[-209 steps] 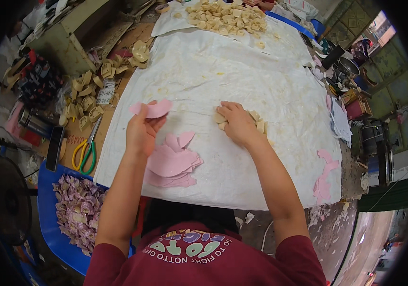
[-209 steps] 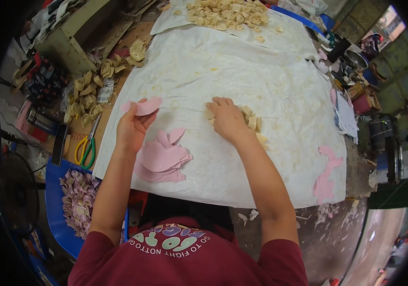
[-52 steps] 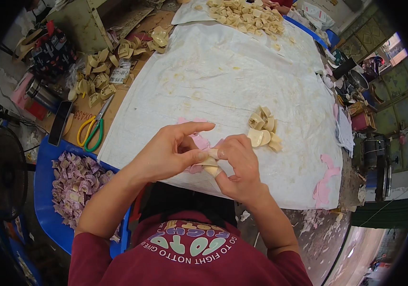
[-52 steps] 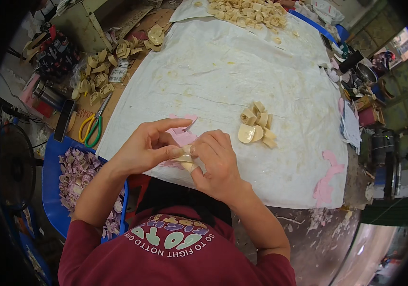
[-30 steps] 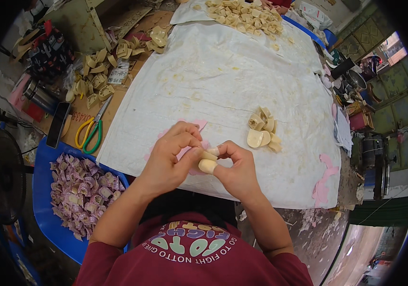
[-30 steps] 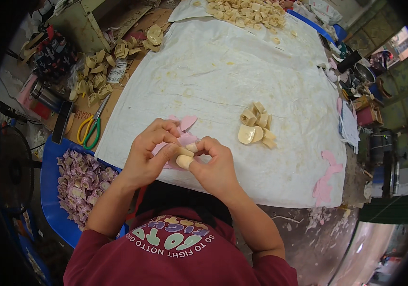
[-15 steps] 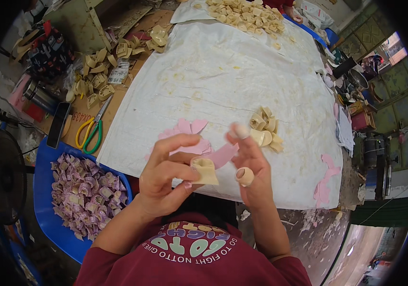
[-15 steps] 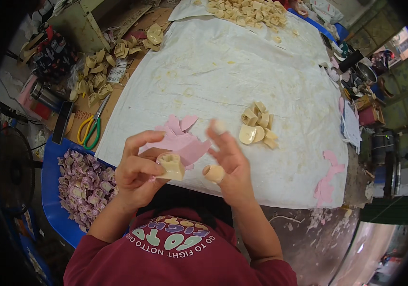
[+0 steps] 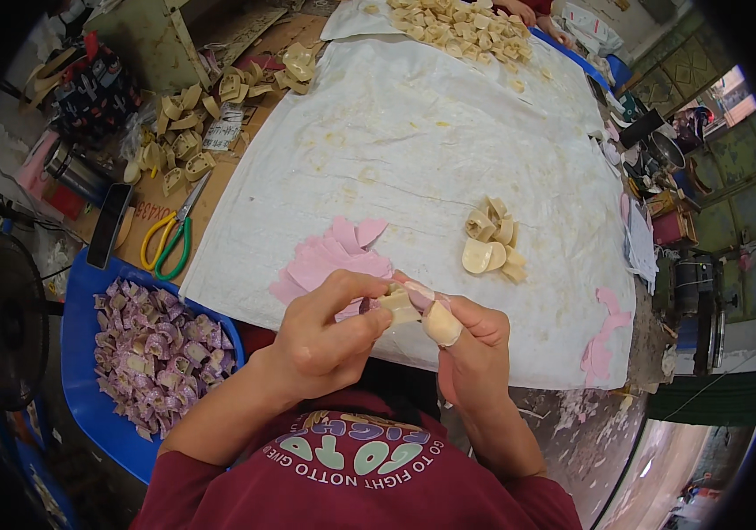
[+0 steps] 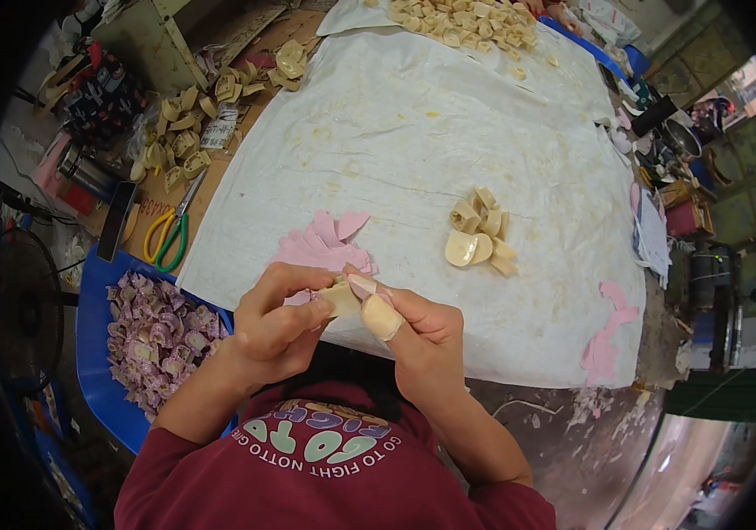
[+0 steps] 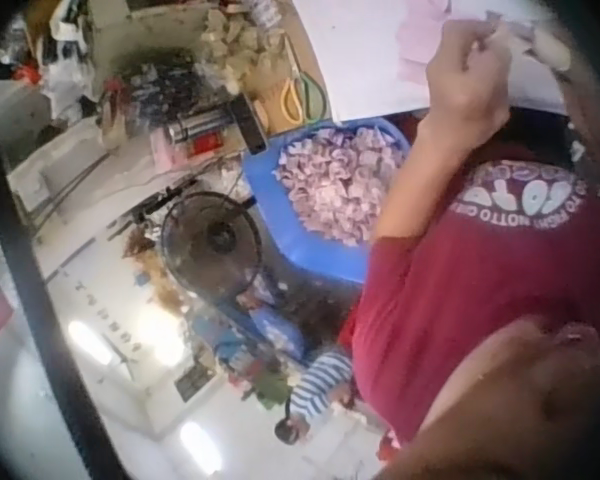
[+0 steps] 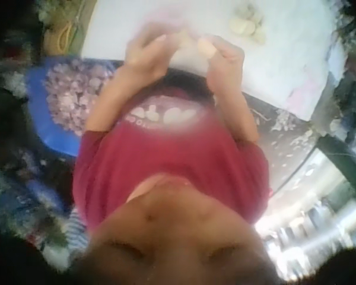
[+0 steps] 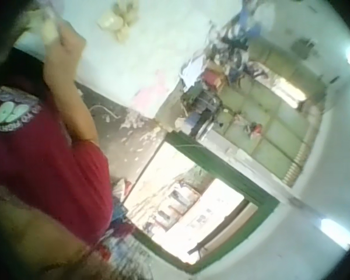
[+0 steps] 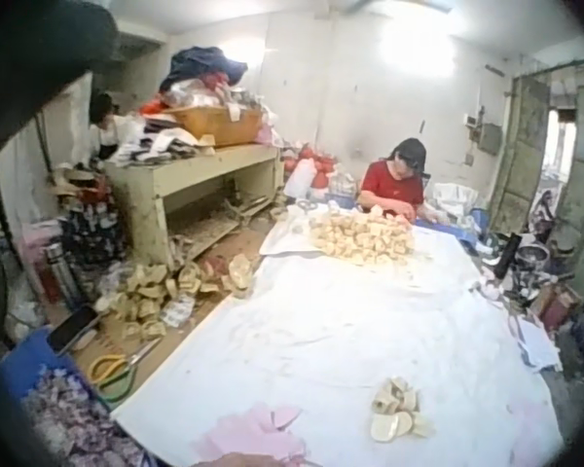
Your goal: The person wraps small beige candies in pink wrappers by hand. They pick a candy, place it on a wrapper, fold the wrapper around it, and drop the wrapped candy into a blue bin. The process is repeated continuously.
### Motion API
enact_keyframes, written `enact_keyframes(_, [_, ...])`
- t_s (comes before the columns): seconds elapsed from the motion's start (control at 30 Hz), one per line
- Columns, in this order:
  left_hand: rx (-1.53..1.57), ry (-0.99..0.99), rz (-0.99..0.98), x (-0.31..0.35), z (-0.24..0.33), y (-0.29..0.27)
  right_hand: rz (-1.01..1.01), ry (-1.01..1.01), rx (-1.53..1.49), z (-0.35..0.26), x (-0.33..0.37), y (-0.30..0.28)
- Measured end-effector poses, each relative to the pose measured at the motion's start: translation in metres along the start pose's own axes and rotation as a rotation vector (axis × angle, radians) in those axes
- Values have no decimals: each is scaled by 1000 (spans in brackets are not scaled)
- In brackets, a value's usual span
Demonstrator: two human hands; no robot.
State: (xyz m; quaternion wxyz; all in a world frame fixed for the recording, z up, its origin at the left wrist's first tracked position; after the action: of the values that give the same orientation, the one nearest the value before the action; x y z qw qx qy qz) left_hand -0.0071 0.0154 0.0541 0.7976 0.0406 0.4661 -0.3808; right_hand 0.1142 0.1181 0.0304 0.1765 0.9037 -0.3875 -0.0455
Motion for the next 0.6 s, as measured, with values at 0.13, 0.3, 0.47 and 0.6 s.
enact_keyframes(0.13, [-50, -108, 32, 0, -3, 6, 4, -240, 484, -8, 4, 7])
enact_keyframes(0.3, [62, -186, 138, 5, -16, 13, 76, -345, 427, 5, -8, 2])
enact_keyframes(0.47, [310, -455, 148, 10, -25, 12, 30, -626, 511, -3, -15, 8])
enact_keyframes(0.6, [457, -588, 102, 12, -35, 14, -36, -670, 521, 1, -21, 11])
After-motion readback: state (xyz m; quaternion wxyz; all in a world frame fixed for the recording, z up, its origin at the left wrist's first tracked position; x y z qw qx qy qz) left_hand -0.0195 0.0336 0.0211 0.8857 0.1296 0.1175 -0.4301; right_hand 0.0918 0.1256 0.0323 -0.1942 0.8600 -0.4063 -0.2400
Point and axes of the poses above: each hand's wrist, its own x-axis away from the middle knuckle, its own y-axis out of the palm, z = x × y, the point moved 5 cm from there along -x, towards the middle knuckle, and after that the axes turned 7 degrees about z, right-handed, at the moved point
